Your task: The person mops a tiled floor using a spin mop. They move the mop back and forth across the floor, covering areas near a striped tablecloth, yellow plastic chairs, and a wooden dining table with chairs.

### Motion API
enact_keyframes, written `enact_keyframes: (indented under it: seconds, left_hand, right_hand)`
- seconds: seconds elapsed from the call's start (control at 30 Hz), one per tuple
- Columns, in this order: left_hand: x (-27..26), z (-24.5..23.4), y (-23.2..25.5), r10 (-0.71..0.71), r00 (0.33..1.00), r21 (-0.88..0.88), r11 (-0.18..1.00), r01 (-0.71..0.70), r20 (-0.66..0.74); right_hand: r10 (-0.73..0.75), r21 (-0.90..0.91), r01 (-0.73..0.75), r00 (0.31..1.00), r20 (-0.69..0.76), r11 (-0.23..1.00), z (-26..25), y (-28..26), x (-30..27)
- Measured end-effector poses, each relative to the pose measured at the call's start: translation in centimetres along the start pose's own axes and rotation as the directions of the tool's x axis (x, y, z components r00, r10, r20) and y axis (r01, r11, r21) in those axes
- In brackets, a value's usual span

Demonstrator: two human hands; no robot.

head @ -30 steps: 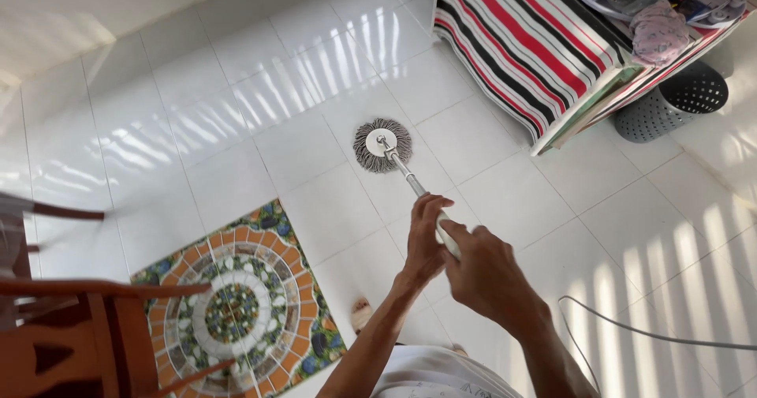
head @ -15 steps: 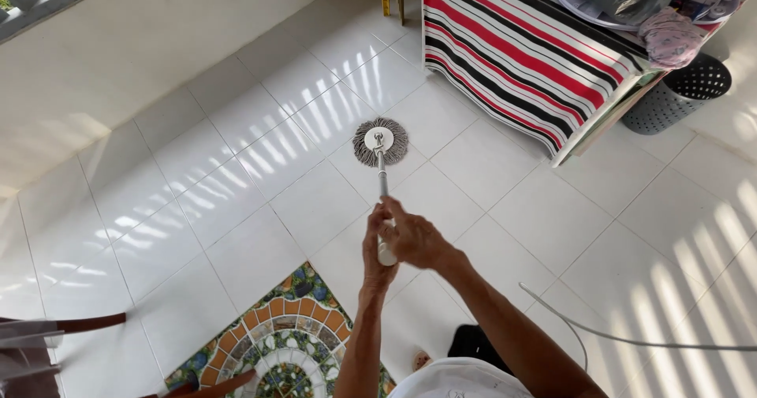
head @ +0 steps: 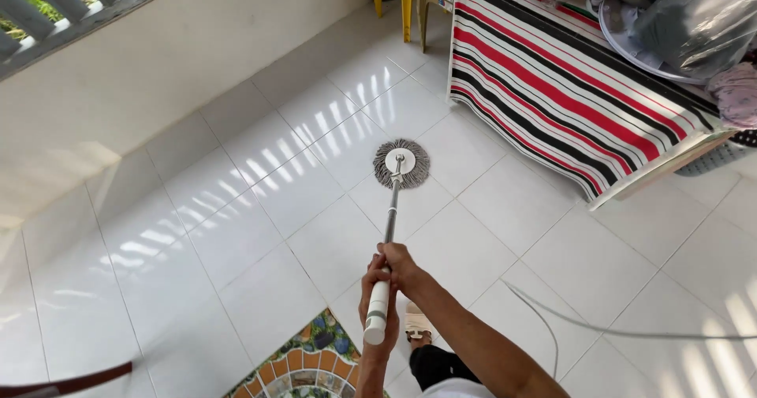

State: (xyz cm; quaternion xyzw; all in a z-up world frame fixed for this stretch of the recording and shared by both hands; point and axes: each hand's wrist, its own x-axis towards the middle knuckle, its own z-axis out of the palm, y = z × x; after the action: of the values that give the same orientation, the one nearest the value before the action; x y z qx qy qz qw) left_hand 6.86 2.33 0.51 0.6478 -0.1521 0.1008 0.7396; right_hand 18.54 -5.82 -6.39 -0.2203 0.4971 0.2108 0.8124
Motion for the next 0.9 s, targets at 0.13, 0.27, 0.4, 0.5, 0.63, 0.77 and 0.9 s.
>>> enact_keyframes:
  seconds: [0.13,0.27,0.4,0.5,0.63,0.77,0.9]
  left_hand:
    - [5.9,-2.9,0.4,-0.11,0.991,-0.013,0.994,0.112,0.079]
    - [12.0,-5.6,6.1,-0.232,0.932,0.074,0.973,0.22,0.279]
    - [14.4,-10.8,4.2,-0.118,0.944,0.062,0.993,0.104,0.309]
    - [18.6,-10.9,5.0,-0.522,0.846,0.122,0.837,0.533,-0.111]
    - [23.9,-16.1,-0.2,-0.492,0.833,0.387,0.738,0.553,-0.253]
    - [30.2,-23.4,-3.0,-0.484,0.868,0.432,0.764,0.48,-0.11]
    - [36.7,-28.3,-6.1,-0.615,0.785,0.448,0.681,0.58,-0.081]
  right_hand:
    - [-0.168,-0.212,0.151,0.984,-0.063,0.965,5.5,-2.4,0.3]
    - [-0.196,-0.21,0.179,0.978,-0.067,0.961,10.5,-5.3,0.8]
    - [-0.173,-0.207,0.162,0.984,-0.039,0.965,15.5,-6.1,1.6]
    - [-0.159,-0.133,0.146,0.983,-0.095,0.98,19.9,-5.2,2.6]
    - [-0.198,-0.103,0.187,0.974,-0.106,0.977,25.4,-4.3,7.1]
    - [-0.238,-0.062,0.231,0.963,-0.129,0.971,32.9,-3.7,11.1]
    - [-0.279,-0.064,0.272,0.941,-0.191,0.96,39.3,-4.3,15.4]
